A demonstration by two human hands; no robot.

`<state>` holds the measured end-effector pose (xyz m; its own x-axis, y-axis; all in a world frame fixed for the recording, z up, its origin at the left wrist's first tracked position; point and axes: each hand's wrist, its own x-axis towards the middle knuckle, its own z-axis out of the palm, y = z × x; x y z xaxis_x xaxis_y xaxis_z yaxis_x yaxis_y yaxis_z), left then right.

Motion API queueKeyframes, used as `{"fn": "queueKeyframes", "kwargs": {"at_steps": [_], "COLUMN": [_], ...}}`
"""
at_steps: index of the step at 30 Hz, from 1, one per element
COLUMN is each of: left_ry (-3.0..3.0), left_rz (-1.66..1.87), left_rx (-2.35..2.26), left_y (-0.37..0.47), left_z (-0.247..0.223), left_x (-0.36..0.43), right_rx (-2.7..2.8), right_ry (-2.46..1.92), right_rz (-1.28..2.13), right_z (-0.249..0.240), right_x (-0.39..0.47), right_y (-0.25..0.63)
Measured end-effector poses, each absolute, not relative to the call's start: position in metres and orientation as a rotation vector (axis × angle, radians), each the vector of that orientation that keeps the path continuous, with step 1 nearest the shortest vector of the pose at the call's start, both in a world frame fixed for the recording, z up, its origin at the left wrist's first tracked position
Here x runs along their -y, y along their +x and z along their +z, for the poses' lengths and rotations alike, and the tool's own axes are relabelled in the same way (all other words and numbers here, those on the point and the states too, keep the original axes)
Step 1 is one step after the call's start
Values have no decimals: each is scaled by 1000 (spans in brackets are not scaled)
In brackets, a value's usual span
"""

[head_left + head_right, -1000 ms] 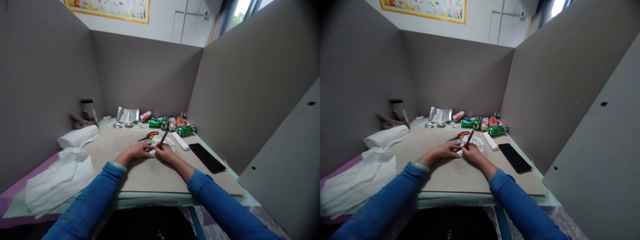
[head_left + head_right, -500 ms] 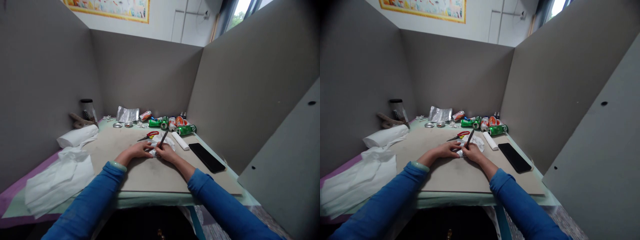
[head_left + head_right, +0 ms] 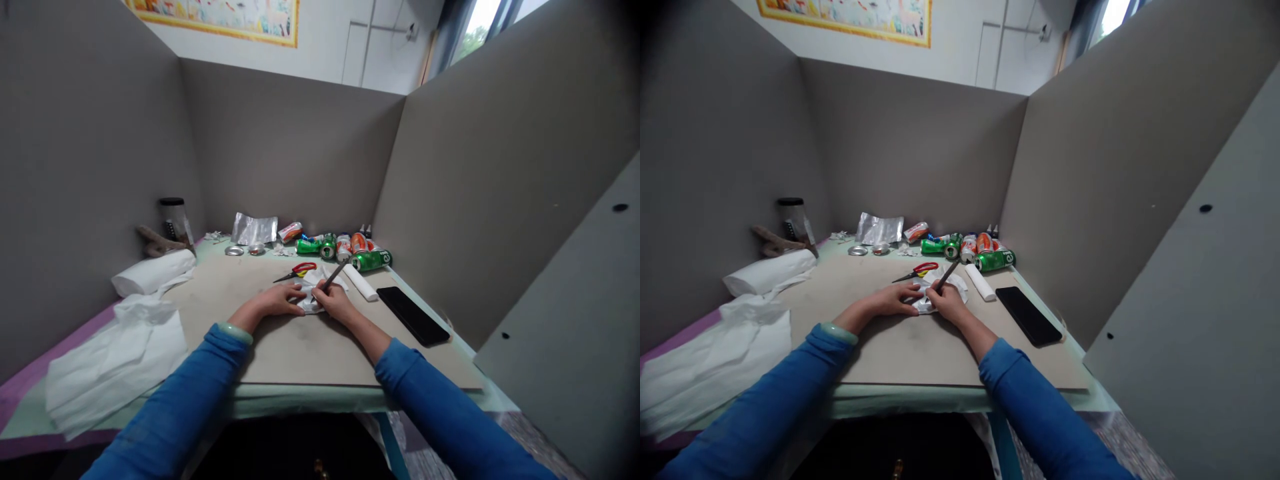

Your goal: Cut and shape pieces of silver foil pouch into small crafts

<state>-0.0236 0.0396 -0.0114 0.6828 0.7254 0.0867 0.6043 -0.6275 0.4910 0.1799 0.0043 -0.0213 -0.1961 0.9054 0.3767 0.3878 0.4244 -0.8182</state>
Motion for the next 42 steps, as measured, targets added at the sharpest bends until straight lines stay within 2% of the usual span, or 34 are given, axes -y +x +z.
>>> {"fn": "queueKeyframes", "kwargs": {"at_steps": [24,42], "left_ry": [2458,2468], "left_rz": [368,332], "left_rx": [-1074,-1074], "left_y": [-24,-23], "left_z": [-13,-11], "left_x": [-40,-40], "right_rx": [2029,2043], "right_ry": [-1165,-1133], "right_rz": [527,592], "right_z": [-16,-17], "right_x": [1,-1], "right_y": [179,180]}}
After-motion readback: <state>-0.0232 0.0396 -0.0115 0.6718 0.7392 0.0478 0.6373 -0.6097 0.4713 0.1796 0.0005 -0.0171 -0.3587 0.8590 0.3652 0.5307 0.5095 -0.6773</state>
